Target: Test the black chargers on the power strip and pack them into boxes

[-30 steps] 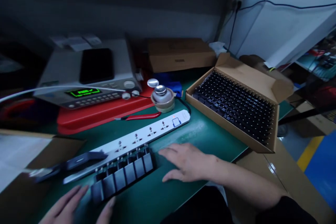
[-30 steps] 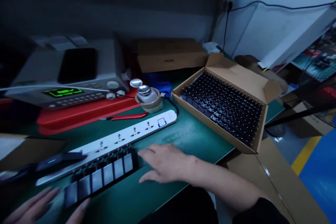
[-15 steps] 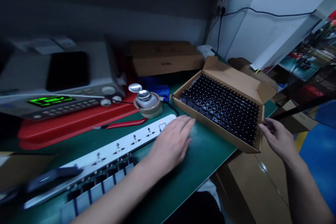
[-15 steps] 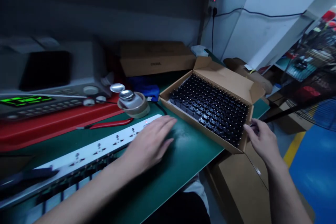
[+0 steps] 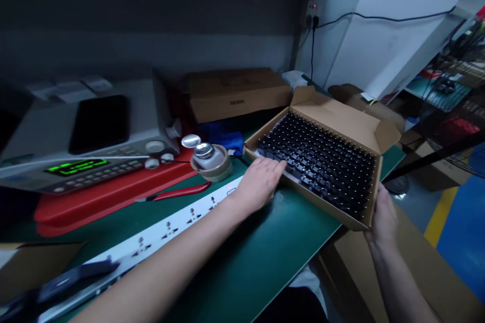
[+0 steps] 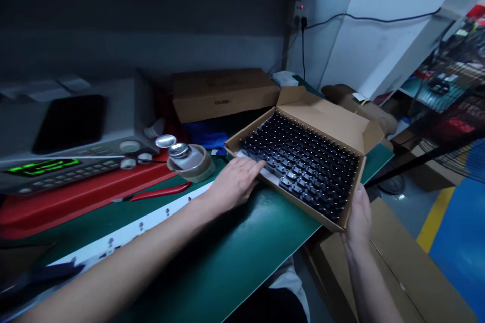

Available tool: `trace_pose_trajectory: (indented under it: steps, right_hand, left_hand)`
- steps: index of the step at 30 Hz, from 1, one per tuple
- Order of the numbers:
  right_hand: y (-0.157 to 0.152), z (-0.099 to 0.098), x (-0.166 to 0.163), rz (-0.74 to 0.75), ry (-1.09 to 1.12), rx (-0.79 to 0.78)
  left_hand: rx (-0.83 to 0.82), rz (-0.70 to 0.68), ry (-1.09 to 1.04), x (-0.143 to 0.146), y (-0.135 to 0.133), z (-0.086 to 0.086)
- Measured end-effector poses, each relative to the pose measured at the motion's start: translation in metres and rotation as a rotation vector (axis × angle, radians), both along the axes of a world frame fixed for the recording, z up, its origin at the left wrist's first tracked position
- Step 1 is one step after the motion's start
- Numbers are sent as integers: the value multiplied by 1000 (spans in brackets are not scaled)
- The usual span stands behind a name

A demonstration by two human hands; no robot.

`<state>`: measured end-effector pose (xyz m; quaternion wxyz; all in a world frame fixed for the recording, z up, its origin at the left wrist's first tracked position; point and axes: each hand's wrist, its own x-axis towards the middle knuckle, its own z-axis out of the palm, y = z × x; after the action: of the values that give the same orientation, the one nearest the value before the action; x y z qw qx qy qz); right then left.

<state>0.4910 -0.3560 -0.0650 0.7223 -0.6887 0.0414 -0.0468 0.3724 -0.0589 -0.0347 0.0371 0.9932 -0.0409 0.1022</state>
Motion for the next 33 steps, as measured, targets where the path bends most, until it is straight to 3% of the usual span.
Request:
trace_pose_trajectory:
  steps: [4,7,10,13,15,21,25,33]
  right_hand:
    - [-2,-4,-5,37,-16,-102]
    - [-22,11,0,151,-335,-381]
    - [-45,42,5,439,-689,-740]
    - [-55,69,7,866,-782,-1041]
    - [-51,78,8,1026,-803,-1229]
    - [-20,81,4,1102,-823,-1663]
    - [-8,79,0,1137,-811,-1754]
    - [-15,66,-6,979,-881,-1607]
  left_hand:
    - [16,28,46,5,-3,8]
    - [29,-51,115,11,-15,12]
    - [86,-134,231,17,-31,16]
    - [120,-162,352,27,-44,22]
    - [108,-167,422,34,-49,27]
    - [54,-162,566,46,-50,39]
    - [38,-160,616,50,-49,45]
    - [-37,-101,568,45,-50,46]
